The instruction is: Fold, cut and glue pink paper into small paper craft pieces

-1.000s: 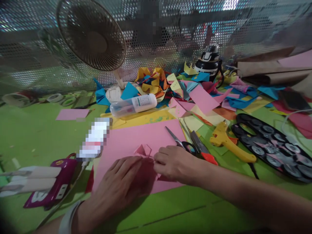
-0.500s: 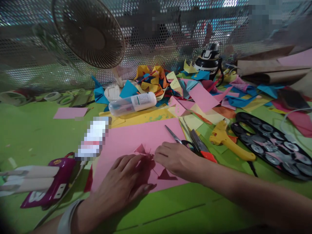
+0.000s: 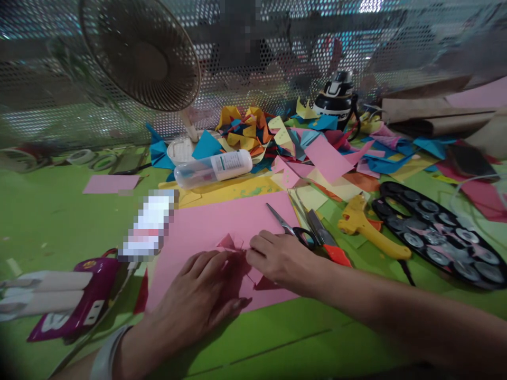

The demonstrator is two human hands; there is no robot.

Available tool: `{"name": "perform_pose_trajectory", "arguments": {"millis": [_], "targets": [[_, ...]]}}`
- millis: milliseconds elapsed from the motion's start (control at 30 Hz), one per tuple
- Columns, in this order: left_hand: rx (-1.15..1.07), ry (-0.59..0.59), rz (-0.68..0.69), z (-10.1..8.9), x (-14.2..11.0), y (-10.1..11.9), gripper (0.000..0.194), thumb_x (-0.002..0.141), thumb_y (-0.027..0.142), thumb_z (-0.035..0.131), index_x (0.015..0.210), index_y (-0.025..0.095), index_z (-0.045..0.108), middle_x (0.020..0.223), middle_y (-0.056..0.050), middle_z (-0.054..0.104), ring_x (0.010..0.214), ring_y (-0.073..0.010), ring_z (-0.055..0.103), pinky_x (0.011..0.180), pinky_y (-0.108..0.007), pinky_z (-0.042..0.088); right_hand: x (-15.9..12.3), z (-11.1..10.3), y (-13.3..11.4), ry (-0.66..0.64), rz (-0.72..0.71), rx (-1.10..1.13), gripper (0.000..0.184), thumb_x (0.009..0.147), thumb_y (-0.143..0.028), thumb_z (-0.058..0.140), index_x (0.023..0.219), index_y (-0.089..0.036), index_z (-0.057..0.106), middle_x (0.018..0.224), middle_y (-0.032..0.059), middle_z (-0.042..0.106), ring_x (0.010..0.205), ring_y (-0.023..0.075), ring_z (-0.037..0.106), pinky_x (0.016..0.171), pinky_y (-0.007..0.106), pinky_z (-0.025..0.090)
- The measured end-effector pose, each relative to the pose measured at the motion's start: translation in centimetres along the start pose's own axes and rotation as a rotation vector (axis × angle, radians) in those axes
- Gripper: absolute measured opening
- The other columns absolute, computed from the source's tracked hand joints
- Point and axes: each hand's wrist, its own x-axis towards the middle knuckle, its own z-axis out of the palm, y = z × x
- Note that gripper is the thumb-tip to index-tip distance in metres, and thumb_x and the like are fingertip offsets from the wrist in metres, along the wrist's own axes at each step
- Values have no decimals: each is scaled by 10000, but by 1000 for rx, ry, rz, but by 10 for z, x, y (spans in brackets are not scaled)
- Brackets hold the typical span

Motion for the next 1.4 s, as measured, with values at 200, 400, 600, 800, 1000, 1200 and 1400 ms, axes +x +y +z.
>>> {"name": "perform_pose_trajectory", "arguments": {"millis": [200,400,600,800,1000,1200,1400], "targets": [[-24,0,-5,0,0,0,559,859,536,467,1261,152,405,1142,-99,529,1011,-263,469,903,-428,387,-2,5,-2,31,-58,-108,155,891,-234,482,942,-120,573,886,91,580,786,210,506,608,334,432],[-19,-14,-10,0,-2,0,476,849,510,501,1171,160,478,1174,-93,502,1022,-261,454,914,-438,376,-4,6,0,45,-162,-167,120,887,-210,482,882,-144,582,859,74,603,744,197,504,588,336,382],[-38,-27,-17,-1,-2,0,444,855,508,494,1160,185,496,1184,-81,494,1038,-262,440,913,-445,370,-4,3,2,65,-214,-149,142,893,-260,508,843,-152,584,860,68,618,740,190,508,585,329,369],[-36,-35,-6,-3,-2,1,397,877,501,455,1137,211,529,1178,-75,494,1046,-265,434,908,-452,364,-4,1,2,82,-219,-125,107,875,-213,522,799,-170,584,813,40,616,715,184,514,573,320,364],[-15,-44,17,-4,0,1,389,883,494,444,1149,227,540,1169,-76,497,1031,-263,442,897,-451,378,-7,-7,2,20,-213,-159,147,897,-245,511,857,-154,620,883,73,635,770,190,541,620,336,401],[20,-27,34,-4,2,2,386,889,491,426,1109,199,550,1144,-90,502,1018,-265,450,890,-452,394,-13,-7,-6,11,-133,-214,193,904,-253,505,986,-122,620,964,92,653,828,202,567,665,348,443],[49,-46,18,-4,2,3,384,883,494,429,1046,172,561,1120,-102,510,999,-263,457,887,-444,402,-21,-3,-18,-49,-89,-345,292,852,-183,538,1130,-103,583,1177,132,600,969,242,557,715,363,479]]}}
